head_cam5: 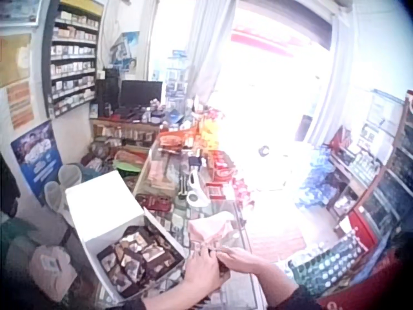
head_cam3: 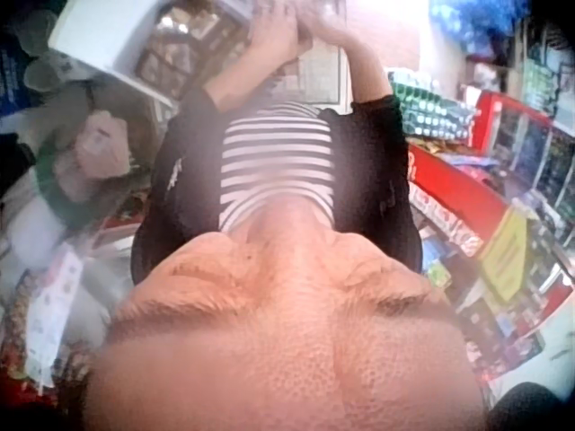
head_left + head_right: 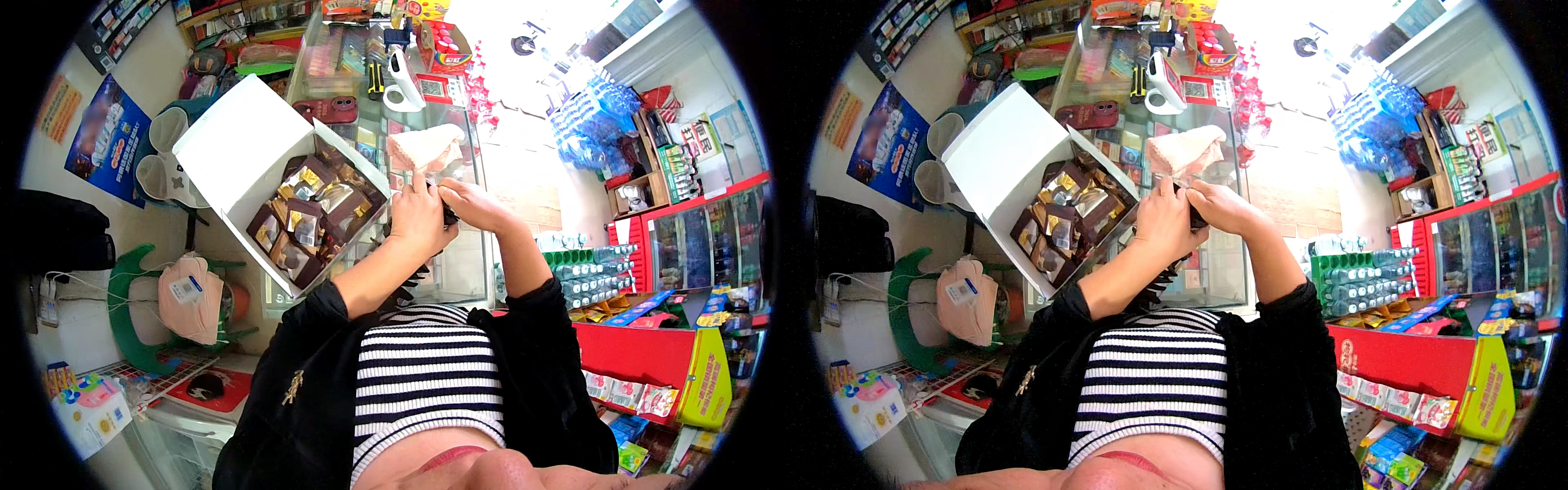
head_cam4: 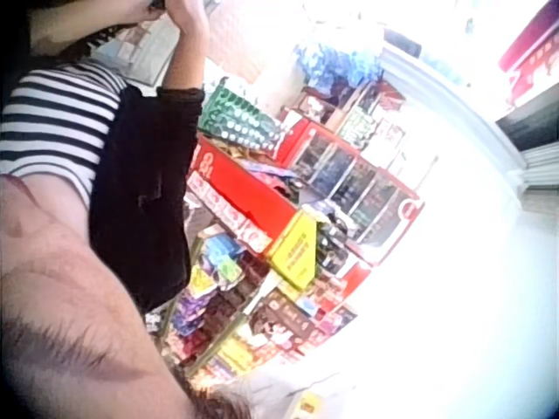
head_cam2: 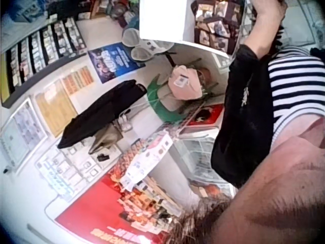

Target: The person arranges chocolate snack packets from a box onto a glass counter, then wipes the counter and a freezer lid with a cloth. The person handles snack packets and a cleaning cloth.

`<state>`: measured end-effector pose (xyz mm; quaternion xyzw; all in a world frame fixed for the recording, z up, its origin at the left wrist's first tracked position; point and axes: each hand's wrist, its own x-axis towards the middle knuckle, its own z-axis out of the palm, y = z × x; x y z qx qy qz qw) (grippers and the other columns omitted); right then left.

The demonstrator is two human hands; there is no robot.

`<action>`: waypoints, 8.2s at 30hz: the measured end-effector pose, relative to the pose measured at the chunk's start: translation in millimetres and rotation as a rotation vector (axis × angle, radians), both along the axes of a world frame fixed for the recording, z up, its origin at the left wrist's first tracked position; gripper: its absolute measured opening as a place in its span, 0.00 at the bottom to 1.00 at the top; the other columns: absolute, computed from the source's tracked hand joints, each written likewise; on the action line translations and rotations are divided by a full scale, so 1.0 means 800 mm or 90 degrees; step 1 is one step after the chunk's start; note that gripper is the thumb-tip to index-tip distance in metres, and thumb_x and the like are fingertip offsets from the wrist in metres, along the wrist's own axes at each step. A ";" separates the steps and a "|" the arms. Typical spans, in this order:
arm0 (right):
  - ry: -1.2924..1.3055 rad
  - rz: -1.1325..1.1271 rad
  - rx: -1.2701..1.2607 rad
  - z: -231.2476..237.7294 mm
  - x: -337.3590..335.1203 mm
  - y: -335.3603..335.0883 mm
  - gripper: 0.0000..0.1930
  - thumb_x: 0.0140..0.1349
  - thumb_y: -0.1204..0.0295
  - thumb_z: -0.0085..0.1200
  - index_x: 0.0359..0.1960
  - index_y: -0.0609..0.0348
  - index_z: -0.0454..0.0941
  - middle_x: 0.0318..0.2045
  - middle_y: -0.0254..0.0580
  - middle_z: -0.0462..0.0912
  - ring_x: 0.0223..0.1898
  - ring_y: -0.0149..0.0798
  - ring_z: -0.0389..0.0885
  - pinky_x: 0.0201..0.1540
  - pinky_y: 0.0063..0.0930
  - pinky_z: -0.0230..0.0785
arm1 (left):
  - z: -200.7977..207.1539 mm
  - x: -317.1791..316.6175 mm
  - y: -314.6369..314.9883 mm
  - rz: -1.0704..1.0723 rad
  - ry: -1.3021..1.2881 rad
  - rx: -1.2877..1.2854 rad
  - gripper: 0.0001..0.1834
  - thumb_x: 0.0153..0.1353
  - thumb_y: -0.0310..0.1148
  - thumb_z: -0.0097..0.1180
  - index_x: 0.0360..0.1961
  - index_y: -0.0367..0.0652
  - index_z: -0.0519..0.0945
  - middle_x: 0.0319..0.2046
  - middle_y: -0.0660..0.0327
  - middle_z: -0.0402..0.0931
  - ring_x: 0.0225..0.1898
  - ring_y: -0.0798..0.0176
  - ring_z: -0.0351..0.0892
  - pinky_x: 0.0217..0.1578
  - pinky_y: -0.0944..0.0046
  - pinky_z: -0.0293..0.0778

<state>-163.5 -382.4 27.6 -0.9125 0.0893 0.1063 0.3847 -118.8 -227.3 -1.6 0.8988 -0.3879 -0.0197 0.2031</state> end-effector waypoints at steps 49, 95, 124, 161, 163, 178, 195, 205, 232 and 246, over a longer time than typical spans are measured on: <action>-0.409 0.546 -0.310 -0.007 0.170 0.173 0.14 0.58 0.76 0.55 0.43 0.49 0.89 0.49 0.36 0.88 0.54 0.45 0.82 0.53 0.37 0.76 | -0.059 0.008 -0.056 -0.220 -0.062 -0.031 0.35 0.51 0.64 0.62 0.52 0.48 0.82 0.53 0.57 0.81 0.57 0.56 0.77 0.59 0.53 0.68; 0.151 0.039 -0.130 -0.012 0.072 -0.018 0.31 0.71 0.46 0.50 0.40 0.71 0.84 0.32 0.64 0.84 0.36 0.54 0.84 0.44 0.39 0.74 | 0.022 0.019 0.003 -0.131 0.050 0.086 0.31 0.48 0.59 0.71 0.42 0.43 0.86 0.41 0.56 0.85 0.50 0.54 0.82 0.49 0.58 0.80; -0.064 -0.167 -0.070 0.009 -0.033 0.006 0.31 0.74 0.47 0.48 0.64 0.63 0.75 0.44 0.58 0.85 0.48 0.48 0.84 0.56 0.35 0.71 | 0.004 0.015 -0.016 -0.109 -0.020 0.088 0.54 0.45 0.72 0.68 0.63 0.40 0.72 0.61 0.55 0.68 0.62 0.55 0.69 0.61 0.52 0.66; -0.341 -0.363 0.263 -0.100 -0.105 0.100 0.13 0.63 0.80 0.64 0.39 0.57 0.69 0.27 0.28 0.75 0.27 0.21 0.74 0.26 0.20 0.71 | -0.013 -0.038 0.114 -0.177 -0.041 -0.055 0.51 0.57 0.57 0.65 0.71 0.35 0.59 0.71 0.36 0.54 0.74 0.33 0.53 0.72 0.43 0.56; -0.316 -0.371 0.296 -0.099 -0.107 0.101 0.12 0.65 0.77 0.63 0.40 0.57 0.69 0.27 0.29 0.75 0.26 0.22 0.75 0.22 0.23 0.72 | -0.011 -0.038 0.115 -0.188 -0.031 -0.059 0.51 0.58 0.57 0.64 0.71 0.34 0.58 0.71 0.36 0.54 0.74 0.34 0.53 0.72 0.44 0.55; 0.023 -0.407 0.342 -0.129 -0.124 0.122 0.18 0.70 0.62 0.49 0.32 0.68 0.77 0.20 0.42 0.77 0.17 0.35 0.78 0.21 0.30 0.72 | 0.035 0.012 0.201 -0.193 0.583 -0.516 0.39 0.74 0.55 0.48 0.75 0.39 0.58 0.73 0.50 0.60 0.76 0.54 0.55 0.75 0.54 0.48; -0.477 -0.457 0.129 -0.088 -0.116 0.064 0.30 0.79 0.60 0.38 0.76 0.64 0.54 0.78 0.53 0.51 0.79 0.48 0.46 0.78 0.39 0.38 | -0.030 -0.044 0.074 -0.141 0.309 -0.302 0.50 0.71 0.51 0.52 0.77 0.30 0.41 0.78 0.37 0.36 0.80 0.41 0.36 0.77 0.52 0.41; -0.246 -0.227 -0.300 -0.095 -0.103 0.066 0.32 0.75 0.57 0.42 0.76 0.56 0.57 0.78 0.48 0.53 0.80 0.55 0.44 0.75 0.68 0.33 | -0.054 -0.048 0.056 -0.150 0.209 -0.210 0.38 0.70 0.36 0.51 0.76 0.33 0.52 0.76 0.41 0.49 0.71 0.37 0.62 0.67 0.48 0.64; -0.373 -0.025 -0.212 -0.049 0.053 0.182 0.23 0.73 0.67 0.47 0.66 0.65 0.70 0.65 0.55 0.73 0.70 0.55 0.67 0.73 0.48 0.57 | -0.067 0.072 0.341 0.493 0.259 -0.624 0.33 0.57 0.30 0.73 0.58 0.41 0.66 0.41 0.64 0.66 0.39 0.70 0.66 0.42 0.68 0.70; -0.337 -0.003 -0.309 -0.077 0.029 0.210 0.27 0.69 0.67 0.51 0.69 0.60 0.68 0.73 0.44 0.65 0.76 0.49 0.57 0.78 0.52 0.44 | -0.033 0.325 0.403 0.536 0.643 -0.956 0.31 0.70 0.64 0.43 0.47 0.47 0.83 0.36 0.76 0.74 0.27 0.75 0.54 0.30 0.70 0.54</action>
